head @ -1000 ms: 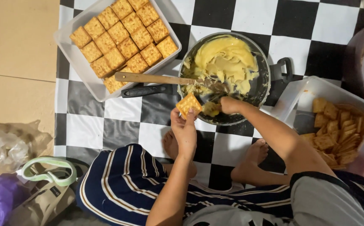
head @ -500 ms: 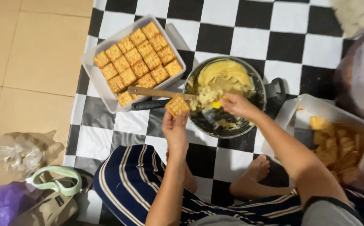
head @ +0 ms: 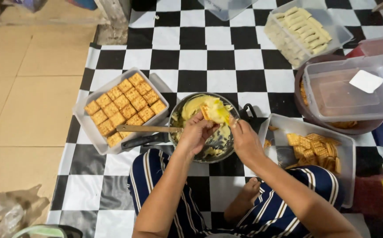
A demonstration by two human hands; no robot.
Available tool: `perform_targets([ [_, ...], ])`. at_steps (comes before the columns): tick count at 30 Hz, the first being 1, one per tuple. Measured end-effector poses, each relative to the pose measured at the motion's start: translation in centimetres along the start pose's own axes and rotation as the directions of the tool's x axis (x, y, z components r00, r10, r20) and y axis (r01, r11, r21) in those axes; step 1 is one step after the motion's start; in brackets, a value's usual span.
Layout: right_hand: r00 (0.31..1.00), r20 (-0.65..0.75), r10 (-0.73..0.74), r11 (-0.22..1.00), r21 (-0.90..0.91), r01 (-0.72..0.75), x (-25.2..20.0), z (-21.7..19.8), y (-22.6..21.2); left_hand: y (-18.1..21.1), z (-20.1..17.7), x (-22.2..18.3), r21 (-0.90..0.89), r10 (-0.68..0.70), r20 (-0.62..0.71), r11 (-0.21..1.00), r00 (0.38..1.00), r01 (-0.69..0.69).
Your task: Spreading a yellow filling onto square biscuits using a spatula and arranging them in a container.
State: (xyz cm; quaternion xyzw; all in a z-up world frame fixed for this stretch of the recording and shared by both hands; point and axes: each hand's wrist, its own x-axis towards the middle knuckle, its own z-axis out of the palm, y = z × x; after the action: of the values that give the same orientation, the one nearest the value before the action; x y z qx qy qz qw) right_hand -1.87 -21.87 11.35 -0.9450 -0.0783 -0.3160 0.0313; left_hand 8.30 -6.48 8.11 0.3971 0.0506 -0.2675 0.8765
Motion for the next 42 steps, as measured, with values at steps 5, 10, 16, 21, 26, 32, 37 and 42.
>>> perform_targets([
  [5, 0.992, 0.000, -0.124, 0.983, -0.137, 0.123, 0.1, -0.5, 0.0, 1.2, 0.0, -0.8, 0.113, -0.010, 0.037, 0.994, 0.999, 0.005],
  [10, 0.961, 0.278, 0.009, 0.996, 0.085, -0.034, 0.7, -1.8, 1.9, 1.8, -0.2, -1.7, 0.075, -0.034, 0.037, 0.997, 0.999, 0.031],
  [16, 0.980, 0.190, 0.061, 0.972, 0.212, -0.101, 2.0, -2.0, 1.5, 3.4, 0.5, -2.7, 0.068, -0.067, 0.045, 0.996, 0.997, 0.064],
  [21, 1.000, 0.000, 0.026, 0.998, 0.058, -0.026, 1.3, -0.4, 2.4, 4.1, 0.7, -3.5, -0.103, -0.080, 0.037, 0.991, 0.996, 0.083],
  [26, 0.999, -0.008, -0.039, 0.998, -0.051, 0.039, 2.4, -2.4, 1.7, 3.5, 0.2, -3.1, -0.115, -0.062, 0.037, 0.991, 0.997, 0.066],
  [32, 0.999, -0.015, -0.041, 0.996, 0.074, 0.042, 1.6, -0.2, 1.4, 2.9, 0.1, -2.7, -0.051, -0.035, 0.032, 0.998, 0.999, 0.037],
  [37, 0.808, 0.367, 0.460, 0.421, 0.712, -0.563, 2.9, -4.0, 1.8, 4.3, 0.2, -3.4, -0.167, -0.055, 0.050, 0.984, 0.997, 0.063],
  [42, 0.824, 0.378, 0.421, 0.610, 0.555, -0.566, 1.7, -2.0, 0.0, 3.6, -1.4, -1.4, -0.413, -0.075, 0.089, 0.905, 0.993, 0.105],
])
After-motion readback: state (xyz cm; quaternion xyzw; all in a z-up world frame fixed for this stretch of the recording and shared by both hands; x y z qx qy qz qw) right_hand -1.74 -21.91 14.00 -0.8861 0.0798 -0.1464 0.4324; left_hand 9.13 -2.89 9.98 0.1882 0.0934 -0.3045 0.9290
